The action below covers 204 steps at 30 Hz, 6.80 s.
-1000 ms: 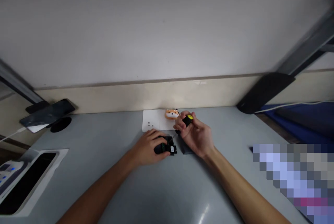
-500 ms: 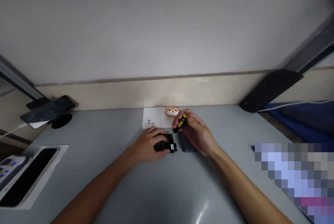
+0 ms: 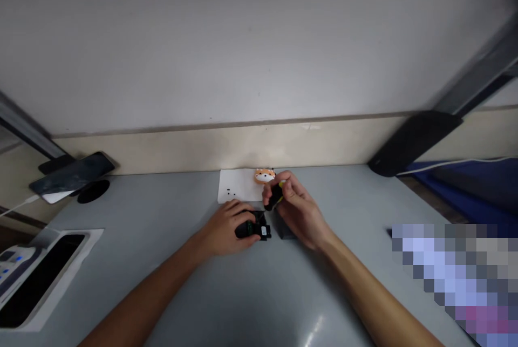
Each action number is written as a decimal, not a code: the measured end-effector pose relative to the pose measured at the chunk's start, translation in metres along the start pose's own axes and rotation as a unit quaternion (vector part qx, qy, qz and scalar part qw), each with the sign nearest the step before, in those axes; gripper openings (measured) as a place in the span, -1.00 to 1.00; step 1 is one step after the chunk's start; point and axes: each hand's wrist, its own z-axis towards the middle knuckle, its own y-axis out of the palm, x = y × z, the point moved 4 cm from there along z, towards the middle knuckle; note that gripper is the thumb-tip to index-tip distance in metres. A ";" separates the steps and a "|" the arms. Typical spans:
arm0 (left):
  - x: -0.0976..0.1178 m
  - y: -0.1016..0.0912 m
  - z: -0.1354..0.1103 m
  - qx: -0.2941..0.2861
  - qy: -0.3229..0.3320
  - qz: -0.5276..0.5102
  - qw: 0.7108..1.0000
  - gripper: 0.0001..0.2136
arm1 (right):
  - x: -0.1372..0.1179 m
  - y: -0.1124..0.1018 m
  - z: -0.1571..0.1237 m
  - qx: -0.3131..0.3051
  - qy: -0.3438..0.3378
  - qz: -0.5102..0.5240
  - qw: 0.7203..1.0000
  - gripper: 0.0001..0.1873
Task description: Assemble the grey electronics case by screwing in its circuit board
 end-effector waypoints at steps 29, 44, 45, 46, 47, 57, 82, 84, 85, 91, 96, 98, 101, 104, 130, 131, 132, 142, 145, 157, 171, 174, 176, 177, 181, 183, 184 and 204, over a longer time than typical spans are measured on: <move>0.001 0.000 0.000 -0.011 0.002 0.012 1.000 -0.84 | 0.010 0.006 0.004 0.028 0.009 0.015 0.999 -0.54; 0.002 -0.002 0.002 -0.014 -0.002 0.010 1.000 -0.85 | 0.009 -0.002 0.003 0.028 -0.033 -0.053 0.998 -0.80; 0.002 -0.002 0.002 -0.015 -0.001 0.010 1.000 -0.84 | 0.009 -0.002 0.004 0.020 -0.023 -0.042 0.999 -0.76; 0.002 -0.002 0.002 -0.016 0.000 0.010 1.000 -0.84 | 0.009 -0.001 0.004 0.011 -0.012 -0.023 1.000 -0.73; 0.002 -0.002 0.002 -0.016 0.001 0.010 1.000 -0.83 | 0.009 0.000 0.003 0.005 -0.002 0.000 1.000 -0.71; 0.002 -0.001 0.002 -0.020 0.001 0.008 1.000 -0.83 | 0.010 0.002 0.001 0.027 -0.013 0.018 0.999 -0.87; 0.002 -0.002 0.000 -0.014 -0.007 -0.007 1.000 -0.81 | 0.004 0.005 -0.001 -0.020 0.035 -0.028 0.999 -0.57; 0.002 -0.001 0.000 -0.019 -0.010 -0.007 1.000 -0.81 | 0.006 0.007 0.000 -0.008 0.046 -0.006 0.999 -0.51; 0.002 -0.001 0.000 -0.020 -0.011 -0.006 1.000 -0.81 | 0.007 0.008 0.000 -0.002 0.045 0.006 0.999 -0.50; 0.002 -0.001 0.001 -0.021 -0.008 -0.001 1.000 -0.81 | 0.011 0.006 0.002 0.019 -0.006 0.054 0.998 -0.69; 0.002 -0.001 0.001 -0.022 -0.005 0.006 1.000 -0.81 | 0.013 -0.004 0.005 0.023 -0.007 0.053 0.998 -0.87; 0.001 0.000 0.001 -0.021 0.000 0.008 1.000 -0.81 | 0.011 -0.007 0.005 0.017 -0.013 0.020 1.000 -0.81; 0.000 0.000 0.000 -0.019 0.005 0.007 1.000 -0.81 | 0.008 -0.008 0.005 0.013 -0.022 -0.037 0.999 -0.72; 0.000 0.000 -0.001 -0.018 0.006 0.001 1.000 -0.82 | 0.008 -0.006 0.006 0.012 -0.013 -0.007 1.000 -0.70; 0.000 0.000 -0.001 -0.014 0.008 0.007 1.000 -0.82 | 0.011 -0.001 0.008 0.036 0.005 0.084 0.996 -0.67; 0.000 0.000 -0.001 -0.015 0.007 0.006 1.000 -0.82 | 0.012 0.000 0.007 0.034 0.002 0.082 0.996 -0.71; 0.000 0.000 -0.001 -0.017 0.006 0.005 1.000 -0.82 | 0.012 0.001 0.007 0.034 -0.003 0.078 0.996 -0.75; 0.002 -0.001 0.000 -0.013 0.004 -0.001 1.000 -0.83 | 0.001 -0.011 0.008 0.028 -0.019 0.001 0.999 -0.78; 0.002 -0.001 0.000 -0.010 0.006 -0.002 1.000 -0.83 | 0.001 -0.010 0.008 0.027 -0.002 0.005 1.000 -0.78; 0.001 -0.001 -0.001 -0.013 0.001 -0.003 1.000 -0.81 | 0.005 -0.007 0.006 0.061 0.000 0.112 0.992 -0.84; 0.002 -0.001 -0.001 -0.013 0.003 -0.005 1.000 -0.82 | 0.009 -0.010 0.007 0.074 -0.011 0.067 0.995 -0.80; 0.001 -0.001 -0.001 -0.007 0.005 -0.002 1.000 -0.82 | 0.009 -0.007 0.006 0.074 -0.024 0.038 0.996 -0.86; 0.002 -0.001 -0.001 -0.003 0.008 0.001 1.000 -0.82 | 0.008 -0.006 0.006 0.062 -0.026 0.008 0.998 -0.86; 0.002 -0.002 -0.001 -0.002 0.010 0.002 1.000 -0.82 | 0.007 -0.005 0.006 0.057 -0.026 -0.006 0.998 -0.88; 0.002 -0.002 0.000 -0.001 0.015 0.007 1.000 -0.82 | 0.007 -0.002 0.004 0.041 -0.008 -0.006 0.999 -0.78; 0.002 -0.002 0.000 -0.001 0.016 0.009 1.000 -0.82 | 0.008 0.000 0.003 0.046 -0.005 0.017 0.999 -0.72; 0.002 -0.002 0.000 -0.001 0.016 0.009 1.000 -0.82 | 0.007 0.001 0.002 0.051 -0.011 0.026 0.998 -0.70; 0.001 -0.002 0.001 -0.033 -0.062 -0.016 0.997 -0.62 | 0.005 0.006 -0.001 0.047 -0.020 0.053 0.997 -0.68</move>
